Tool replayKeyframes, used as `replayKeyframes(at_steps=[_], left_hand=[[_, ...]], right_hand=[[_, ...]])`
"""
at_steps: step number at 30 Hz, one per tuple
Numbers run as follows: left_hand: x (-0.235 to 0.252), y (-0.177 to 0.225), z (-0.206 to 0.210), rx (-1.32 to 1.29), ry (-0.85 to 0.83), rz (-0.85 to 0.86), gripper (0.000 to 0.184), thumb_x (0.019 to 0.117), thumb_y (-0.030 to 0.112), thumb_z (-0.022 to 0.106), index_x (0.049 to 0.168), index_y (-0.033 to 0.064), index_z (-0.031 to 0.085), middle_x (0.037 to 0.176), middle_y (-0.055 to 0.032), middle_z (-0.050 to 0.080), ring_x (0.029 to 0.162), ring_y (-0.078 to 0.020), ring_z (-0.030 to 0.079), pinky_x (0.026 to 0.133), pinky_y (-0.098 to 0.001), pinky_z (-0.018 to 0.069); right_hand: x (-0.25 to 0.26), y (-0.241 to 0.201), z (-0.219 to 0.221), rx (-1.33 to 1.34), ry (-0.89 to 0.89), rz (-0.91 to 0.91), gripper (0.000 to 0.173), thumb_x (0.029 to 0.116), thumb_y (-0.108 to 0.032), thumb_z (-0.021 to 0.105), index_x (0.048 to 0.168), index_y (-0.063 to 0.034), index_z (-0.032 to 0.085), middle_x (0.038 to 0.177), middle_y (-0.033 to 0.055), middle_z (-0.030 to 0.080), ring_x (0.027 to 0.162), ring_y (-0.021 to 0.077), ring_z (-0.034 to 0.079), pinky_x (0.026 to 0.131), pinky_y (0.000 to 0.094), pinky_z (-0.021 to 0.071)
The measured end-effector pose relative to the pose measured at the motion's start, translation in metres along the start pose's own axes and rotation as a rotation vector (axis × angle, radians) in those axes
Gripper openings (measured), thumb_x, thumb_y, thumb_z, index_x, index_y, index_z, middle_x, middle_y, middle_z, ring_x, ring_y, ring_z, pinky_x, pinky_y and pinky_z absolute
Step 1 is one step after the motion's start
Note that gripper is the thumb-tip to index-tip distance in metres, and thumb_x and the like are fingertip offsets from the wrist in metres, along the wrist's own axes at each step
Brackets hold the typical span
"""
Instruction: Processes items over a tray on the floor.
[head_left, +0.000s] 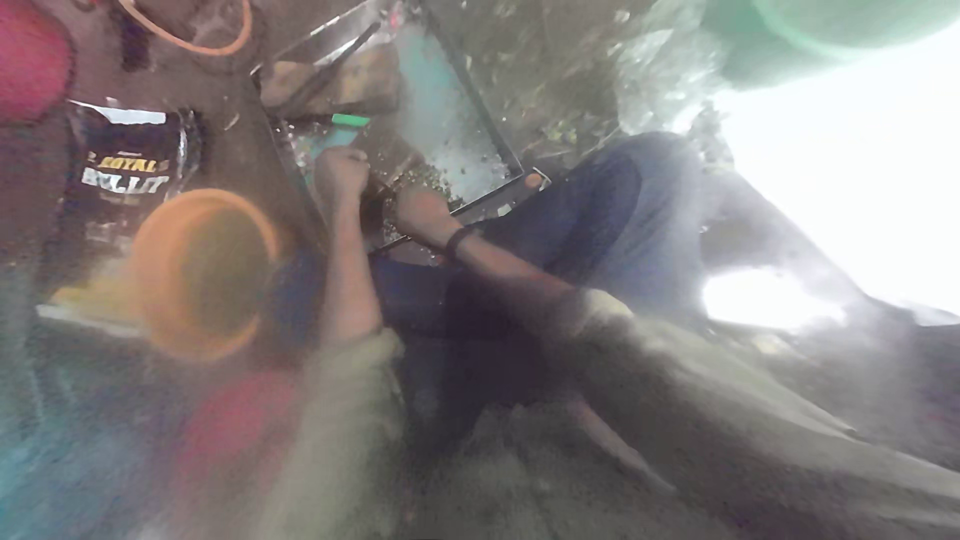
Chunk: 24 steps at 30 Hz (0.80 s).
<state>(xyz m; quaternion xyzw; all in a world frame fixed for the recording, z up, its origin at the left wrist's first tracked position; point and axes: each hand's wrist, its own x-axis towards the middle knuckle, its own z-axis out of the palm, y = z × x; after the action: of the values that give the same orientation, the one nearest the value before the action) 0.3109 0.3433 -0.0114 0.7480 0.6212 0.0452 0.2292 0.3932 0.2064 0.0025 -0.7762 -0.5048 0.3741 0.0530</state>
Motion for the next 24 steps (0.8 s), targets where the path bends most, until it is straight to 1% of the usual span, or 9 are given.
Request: replayKeyframes(at_steps=[2,4,6,8,11,15,19,21,24], left_hand=[[0.0,0.0,0.0,0.036,-0.002,0.014,0.02,0.0903,0.021,0.069,0.108,0.0213,0.079,0.117,-0.0077,0.075,0.114,-0.0309,0.07,0.097,-0.0619,0.0536],[0.0,0.0,-0.001,0.103,-0.01,0.025,0.02,0.0933,0.024,0.067,0.108,0.0183,0.079,0.117,-0.0114,0.075,0.114,-0.0338,0.069,0.097,-0.0638,0.0529],[0.0,0.004,-0.002,0.16,-0.022,0.015,0.022,0.0956,0.027,0.065,0.109,0.0155,0.078,0.117,-0.0139,0.075,0.113,-0.0357,0.069,0.096,-0.0647,0.0528],[-0.001,0.008,0.0,0.17,-0.015,-0.007,0.024,0.0948,0.027,0.064,0.107,0.0135,0.078,0.115,-0.0153,0.075,0.111,-0.0366,0.07,0.092,-0.0651,0.0539],[-0.001,0.011,0.001,0.173,-0.014,-0.047,0.025,0.0924,0.028,0.064,0.107,0.0129,0.078,0.114,-0.0162,0.074,0.109,-0.037,0.07,0.089,-0.0656,0.0545],[-0.005,0.011,-0.001,0.157,-0.012,-0.063,0.026,0.0926,0.028,0.065,0.107,0.0109,0.078,0.116,-0.0171,0.074,0.111,-0.0371,0.07,0.091,-0.0654,0.0538],[-0.004,0.014,-0.001,0.171,-0.024,-0.073,0.025,0.0914,0.029,0.067,0.106,0.0115,0.078,0.116,-0.0167,0.074,0.111,-0.0374,0.069,0.09,-0.0653,0.0537],[-0.005,0.013,0.0,0.185,-0.019,-0.086,0.025,0.0906,0.03,0.067,0.106,0.0125,0.078,0.114,-0.016,0.074,0.11,-0.0369,0.07,0.089,-0.0653,0.0541],[-0.003,0.016,0.001,0.188,-0.016,-0.103,0.027,0.0905,0.03,0.067,0.107,0.0108,0.077,0.115,-0.0176,0.074,0.111,-0.0375,0.07,0.09,-0.0656,0.0539]], right_hand=[[0.01,0.0,0.001,0.033,0.034,-0.014,0.03,0.0977,-0.027,0.062,0.113,-0.0014,0.069,0.117,0.0223,0.069,0.109,0.0415,0.068,0.081,0.0642,0.0558],[0.02,-0.002,0.003,0.045,0.071,-0.019,0.029,0.0983,-0.027,0.06,0.11,-0.0032,0.07,0.114,0.021,0.07,0.107,0.0401,0.069,0.079,0.0633,0.0561],[0.029,-0.004,0.004,0.043,0.099,-0.024,0.028,0.097,-0.028,0.06,0.11,-0.0057,0.071,0.113,0.0195,0.071,0.106,0.0389,0.069,0.078,0.0629,0.0568],[0.032,-0.007,0.001,0.038,0.076,-0.005,0.029,0.0973,-0.027,0.06,0.111,-0.0046,0.07,0.116,0.02,0.07,0.109,0.0392,0.068,0.079,0.0627,0.0565],[0.038,-0.013,0.0,0.016,0.069,0.005,0.028,0.0995,-0.026,0.057,0.109,-0.0026,0.07,0.115,0.0214,0.07,0.106,0.0408,0.069,0.077,0.0631,0.0562],[0.045,-0.021,0.0,0.006,0.099,-0.038,0.034,0.1045,-0.028,0.051,0.121,-0.004,0.068,0.119,0.0226,0.069,0.109,0.0436,0.068,0.078,0.0657,0.0554],[0.043,-0.026,-0.003,0.003,0.073,-0.007,0.03,0.1022,-0.026,0.056,0.118,-0.004,0.07,0.12,0.0229,0.069,0.11,0.0442,0.067,0.079,0.0663,0.055],[0.039,-0.021,0.005,-0.022,0.075,0.002,0.03,0.102,-0.027,0.056,0.114,-0.0045,0.071,0.118,0.022,0.07,0.109,0.0428,0.068,0.08,0.0649,0.0556],[0.017,-0.012,0.015,-0.059,0.062,0.021,0.025,0.1007,-0.018,0.057,0.113,0.0002,0.07,0.116,0.0257,0.069,0.106,0.0456,0.068,0.078,0.0656,0.056]])
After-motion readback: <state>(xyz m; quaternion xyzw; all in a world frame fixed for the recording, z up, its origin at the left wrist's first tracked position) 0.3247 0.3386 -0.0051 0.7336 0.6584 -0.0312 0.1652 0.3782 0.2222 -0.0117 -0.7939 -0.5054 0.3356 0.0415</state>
